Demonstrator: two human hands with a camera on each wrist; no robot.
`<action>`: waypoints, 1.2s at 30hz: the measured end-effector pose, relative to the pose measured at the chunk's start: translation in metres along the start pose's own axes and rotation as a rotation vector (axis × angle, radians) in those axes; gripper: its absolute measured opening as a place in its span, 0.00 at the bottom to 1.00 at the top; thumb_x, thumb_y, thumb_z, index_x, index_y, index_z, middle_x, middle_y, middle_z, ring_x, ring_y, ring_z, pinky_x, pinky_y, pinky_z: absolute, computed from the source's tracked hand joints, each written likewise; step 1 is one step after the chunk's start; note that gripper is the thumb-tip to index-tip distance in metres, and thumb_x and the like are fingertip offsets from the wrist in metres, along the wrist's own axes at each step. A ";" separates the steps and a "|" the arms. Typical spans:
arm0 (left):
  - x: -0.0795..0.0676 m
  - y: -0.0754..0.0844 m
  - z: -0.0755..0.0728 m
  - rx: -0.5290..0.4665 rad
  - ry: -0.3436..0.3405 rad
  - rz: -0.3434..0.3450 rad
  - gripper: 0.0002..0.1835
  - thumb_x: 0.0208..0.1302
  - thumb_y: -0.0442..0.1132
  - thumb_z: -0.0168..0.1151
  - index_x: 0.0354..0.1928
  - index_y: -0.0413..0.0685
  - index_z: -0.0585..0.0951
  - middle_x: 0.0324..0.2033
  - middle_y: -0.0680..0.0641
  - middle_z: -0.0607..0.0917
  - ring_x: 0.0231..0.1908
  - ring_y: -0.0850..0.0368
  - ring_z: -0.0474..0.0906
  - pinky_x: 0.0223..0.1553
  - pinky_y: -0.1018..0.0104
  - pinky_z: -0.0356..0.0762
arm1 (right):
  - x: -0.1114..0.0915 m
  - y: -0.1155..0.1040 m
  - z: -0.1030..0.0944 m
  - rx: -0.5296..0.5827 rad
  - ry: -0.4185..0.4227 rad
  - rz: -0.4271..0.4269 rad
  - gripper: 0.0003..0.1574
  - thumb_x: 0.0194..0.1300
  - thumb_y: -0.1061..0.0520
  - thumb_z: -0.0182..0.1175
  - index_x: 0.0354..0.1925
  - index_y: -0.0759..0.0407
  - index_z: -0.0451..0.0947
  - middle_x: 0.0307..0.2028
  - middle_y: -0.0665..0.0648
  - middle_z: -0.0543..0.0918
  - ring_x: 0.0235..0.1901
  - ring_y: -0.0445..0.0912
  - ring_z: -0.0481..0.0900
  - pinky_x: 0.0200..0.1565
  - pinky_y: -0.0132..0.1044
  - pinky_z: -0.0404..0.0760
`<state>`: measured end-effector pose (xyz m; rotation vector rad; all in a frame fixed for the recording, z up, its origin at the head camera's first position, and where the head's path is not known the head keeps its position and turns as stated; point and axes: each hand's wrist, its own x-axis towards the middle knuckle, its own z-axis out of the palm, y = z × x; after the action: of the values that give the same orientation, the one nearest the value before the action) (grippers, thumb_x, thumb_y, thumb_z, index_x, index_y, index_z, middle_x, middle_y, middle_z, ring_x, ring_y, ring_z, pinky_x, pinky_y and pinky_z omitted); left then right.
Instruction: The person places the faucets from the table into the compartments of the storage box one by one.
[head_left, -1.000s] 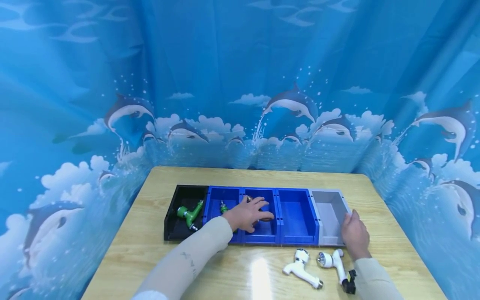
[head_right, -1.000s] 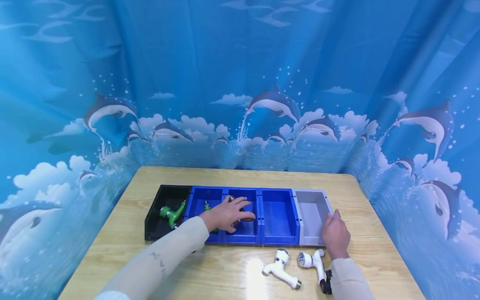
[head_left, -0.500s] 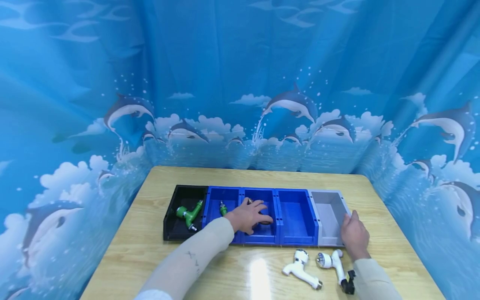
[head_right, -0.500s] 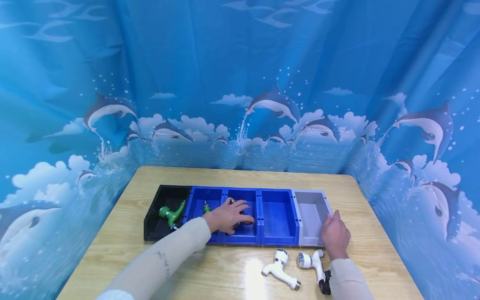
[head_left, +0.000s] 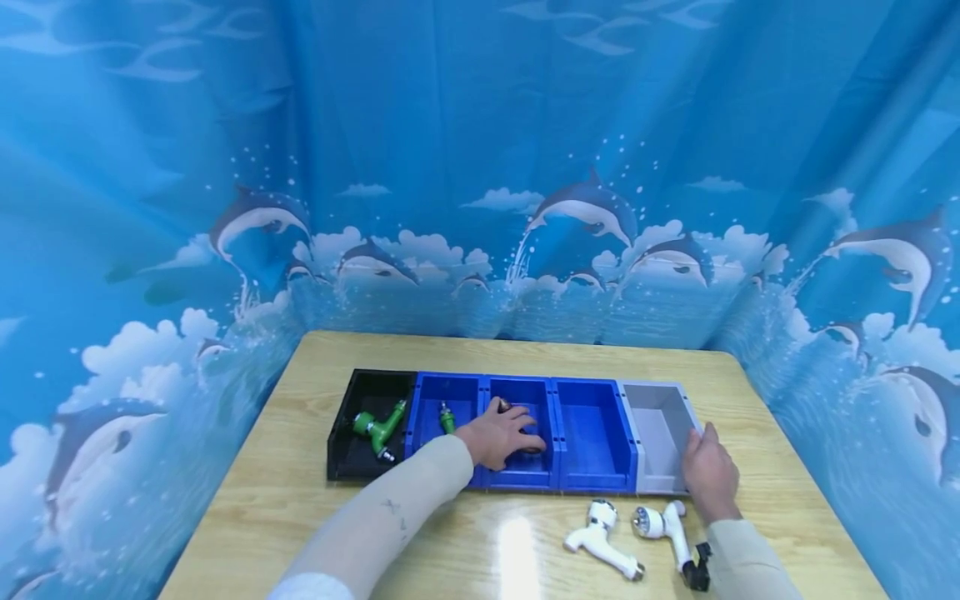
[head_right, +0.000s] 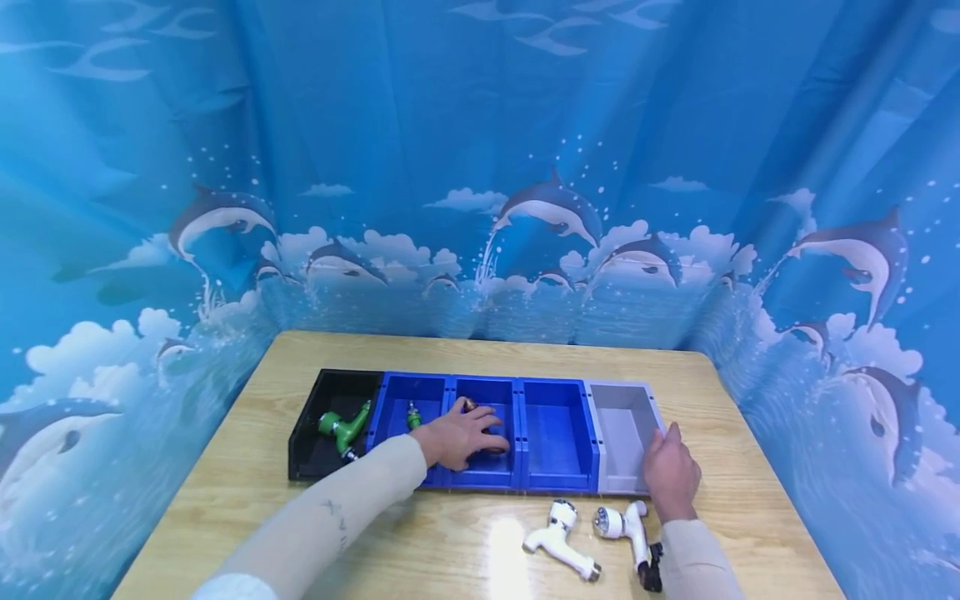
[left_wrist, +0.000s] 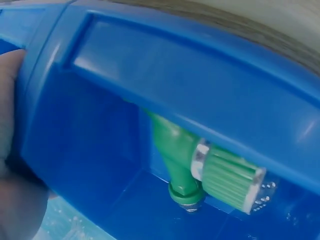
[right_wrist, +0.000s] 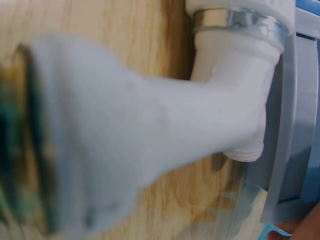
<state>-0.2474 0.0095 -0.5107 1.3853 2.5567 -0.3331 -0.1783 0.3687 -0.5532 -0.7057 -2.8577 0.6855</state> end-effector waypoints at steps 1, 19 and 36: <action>0.000 0.000 0.001 -0.001 0.008 0.005 0.42 0.57 0.45 0.71 0.69 0.83 0.61 0.71 0.57 0.61 0.73 0.54 0.49 0.68 0.36 0.53 | 0.000 0.000 0.000 -0.001 -0.003 0.002 0.40 0.78 0.45 0.24 0.69 0.78 0.49 0.56 0.84 0.66 0.53 0.75 0.69 0.55 0.66 0.68; 0.003 0.000 0.005 0.023 0.005 0.042 0.40 0.59 0.45 0.68 0.68 0.85 0.61 0.72 0.58 0.60 0.73 0.53 0.51 0.69 0.41 0.53 | -0.002 -0.002 -0.002 0.019 -0.006 0.032 0.40 0.78 0.45 0.24 0.70 0.76 0.47 0.58 0.84 0.64 0.55 0.76 0.67 0.56 0.67 0.67; 0.003 0.000 0.008 0.027 0.017 0.036 0.38 0.63 0.44 0.65 0.68 0.86 0.60 0.72 0.58 0.59 0.73 0.53 0.51 0.69 0.43 0.55 | 0.000 0.000 0.000 0.008 0.003 0.016 0.41 0.78 0.44 0.24 0.70 0.77 0.48 0.57 0.84 0.64 0.53 0.76 0.68 0.54 0.67 0.68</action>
<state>-0.2487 0.0094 -0.5194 1.4480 2.5465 -0.3528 -0.1782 0.3688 -0.5538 -0.7293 -2.8474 0.6974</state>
